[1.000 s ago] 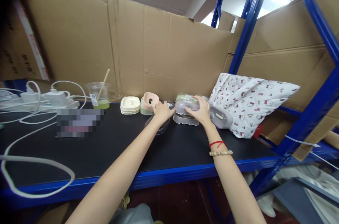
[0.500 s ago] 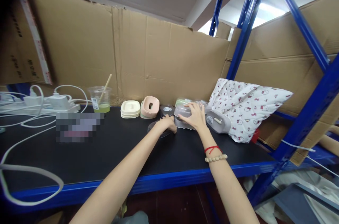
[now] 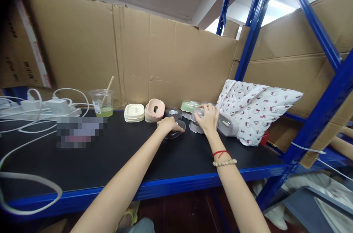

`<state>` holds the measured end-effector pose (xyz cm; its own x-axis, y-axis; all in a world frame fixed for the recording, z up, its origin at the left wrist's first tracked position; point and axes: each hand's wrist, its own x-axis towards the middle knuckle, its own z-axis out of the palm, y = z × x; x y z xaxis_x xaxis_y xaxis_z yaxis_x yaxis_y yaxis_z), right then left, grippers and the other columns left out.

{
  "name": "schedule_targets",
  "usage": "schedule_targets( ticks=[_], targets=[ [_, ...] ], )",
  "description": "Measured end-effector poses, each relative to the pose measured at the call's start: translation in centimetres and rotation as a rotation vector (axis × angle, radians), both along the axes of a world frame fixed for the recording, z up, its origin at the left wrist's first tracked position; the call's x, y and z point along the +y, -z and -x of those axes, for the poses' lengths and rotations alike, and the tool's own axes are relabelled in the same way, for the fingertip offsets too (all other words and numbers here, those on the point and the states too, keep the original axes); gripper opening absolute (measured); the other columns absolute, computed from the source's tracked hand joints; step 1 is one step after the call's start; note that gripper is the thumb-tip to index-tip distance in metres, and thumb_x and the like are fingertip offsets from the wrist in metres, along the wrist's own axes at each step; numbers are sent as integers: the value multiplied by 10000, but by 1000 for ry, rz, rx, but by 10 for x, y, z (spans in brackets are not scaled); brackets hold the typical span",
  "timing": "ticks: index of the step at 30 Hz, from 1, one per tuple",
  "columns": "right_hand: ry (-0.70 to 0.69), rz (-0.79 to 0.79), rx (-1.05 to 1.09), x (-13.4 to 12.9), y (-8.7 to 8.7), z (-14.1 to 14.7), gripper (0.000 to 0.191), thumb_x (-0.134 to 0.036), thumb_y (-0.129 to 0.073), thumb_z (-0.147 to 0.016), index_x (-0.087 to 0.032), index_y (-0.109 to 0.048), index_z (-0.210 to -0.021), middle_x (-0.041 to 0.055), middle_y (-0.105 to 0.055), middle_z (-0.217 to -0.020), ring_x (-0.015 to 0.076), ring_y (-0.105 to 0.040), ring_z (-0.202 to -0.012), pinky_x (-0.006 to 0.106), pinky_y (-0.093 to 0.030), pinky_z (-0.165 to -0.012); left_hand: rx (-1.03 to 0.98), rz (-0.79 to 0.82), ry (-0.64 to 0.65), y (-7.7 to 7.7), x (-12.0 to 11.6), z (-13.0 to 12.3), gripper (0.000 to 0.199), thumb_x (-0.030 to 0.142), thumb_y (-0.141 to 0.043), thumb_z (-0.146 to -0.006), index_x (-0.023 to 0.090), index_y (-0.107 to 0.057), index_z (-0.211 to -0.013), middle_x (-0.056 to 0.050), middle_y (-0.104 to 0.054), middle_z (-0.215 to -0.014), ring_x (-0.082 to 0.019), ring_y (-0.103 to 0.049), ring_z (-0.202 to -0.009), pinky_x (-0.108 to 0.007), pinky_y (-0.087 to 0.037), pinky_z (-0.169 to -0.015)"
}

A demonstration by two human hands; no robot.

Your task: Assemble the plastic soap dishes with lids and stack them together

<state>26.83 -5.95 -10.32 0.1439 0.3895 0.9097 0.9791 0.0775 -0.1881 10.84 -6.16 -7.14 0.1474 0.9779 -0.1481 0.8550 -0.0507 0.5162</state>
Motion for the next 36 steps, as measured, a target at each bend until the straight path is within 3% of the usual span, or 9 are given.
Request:
schedule_targets(
  ticks=[8, 15, 17, 20, 24, 26, 31, 33, 36],
  targets=[
    [-87, -248, -246, 1, 7, 16, 210, -269, -409, -803, -180, -585, -875, 29, -616, -904, 134, -524, -878, 270, -295, -848, -464, -345, -271, -9, 0, 5, 896, 574, -604, -691, 3, -338, -1328, -280, -279, -1389, -340, -243, -1318, -372, -232, -1040],
    [-259, -180, -285, 10, 13, 45, 272, -104, -345, -770, -193, -594, -830, 8, -626, -824, 111, -528, -812, 231, -313, -756, -208, -268, -4, 11, -8, 31, 731, 294, -811, -459, -10, -586, -1084, -319, -467, -1224, -425, -385, -1206, -421, -237, -1027],
    [-307, -122, -210, 12, 13, 57, 266, -99, -353, -748, -192, -598, -792, 8, -621, -792, 111, -526, -785, 229, -321, -732, -130, -294, 68, 21, -10, 37, 717, 260, -801, -465, 0, -589, -1098, -309, -458, -1240, -414, -385, -1212, -420, -213, -1043],
    [-369, 47, -55, 15, 8, 81, 229, -123, -383, -730, -185, -603, -754, 18, -621, -806, 119, -533, -801, 232, -344, -735, -90, -337, 122, 29, -7, 44, 613, 307, -693, -626, 21, -571, -1154, -265, -460, -1266, -367, -383, -1228, -413, -211, -1050],
    [-356, 276, 240, 18, -6, 123, 245, -148, -396, -740, -182, -619, -834, 36, -620, -904, 134, -544, -858, 252, -380, -784, -96, -460, 93, 24, 1, 63, 300, 228, -482, -786, 137, -672, -1000, -143, -570, -1165, -279, -469, -1152, -386, -257, -1030],
    [-308, 399, 338, 18, -11, 144, 275, -173, -398, -768, -184, -619, -932, 49, -611, -988, 149, -545, -918, 271, -389, -826, -41, -597, 34, 24, 6, 80, 297, 144, -413, -802, 142, -685, -922, -123, -573, -1145, -249, -485, -1118, -363, -290, -1003],
    [-233, 692, 154, 17, -4, 175, 347, -316, -483, -806, -185, -572, -1115, 80, -528, -1219, 211, -469, -1150, 371, -330, -982, 15, -691, -162, 37, 22, 130, 349, 112, -390, -841, 160, -604, -1112, -113, -509, -1223, -228, -443, -1148, -346, -300, -985],
    [-227, 755, 42, 17, 3, 177, 366, -331, -530, -787, -171, -570, -1114, 91, -519, -1237, 212, -441, -1196, 386, -314, -1006, -88, -598, -274, 42, 28, 142, 333, 173, -426, -861, 197, -576, -1157, -101, -450, -1297, -235, -423, -1174, -359, -303, -983],
    [-194, 733, -62, 21, 9, 169, 353, -280, -579, -752, -171, -581, -1087, 97, -556, -1184, 206, -484, -1155, 375, -360, -959, -200, -478, -405, 41, 32, 147, 249, 271, -450, -874, 176, -631, -1014, -131, -505, -1195, -265, -446, -1158, -387, -312, -976]
  ],
)
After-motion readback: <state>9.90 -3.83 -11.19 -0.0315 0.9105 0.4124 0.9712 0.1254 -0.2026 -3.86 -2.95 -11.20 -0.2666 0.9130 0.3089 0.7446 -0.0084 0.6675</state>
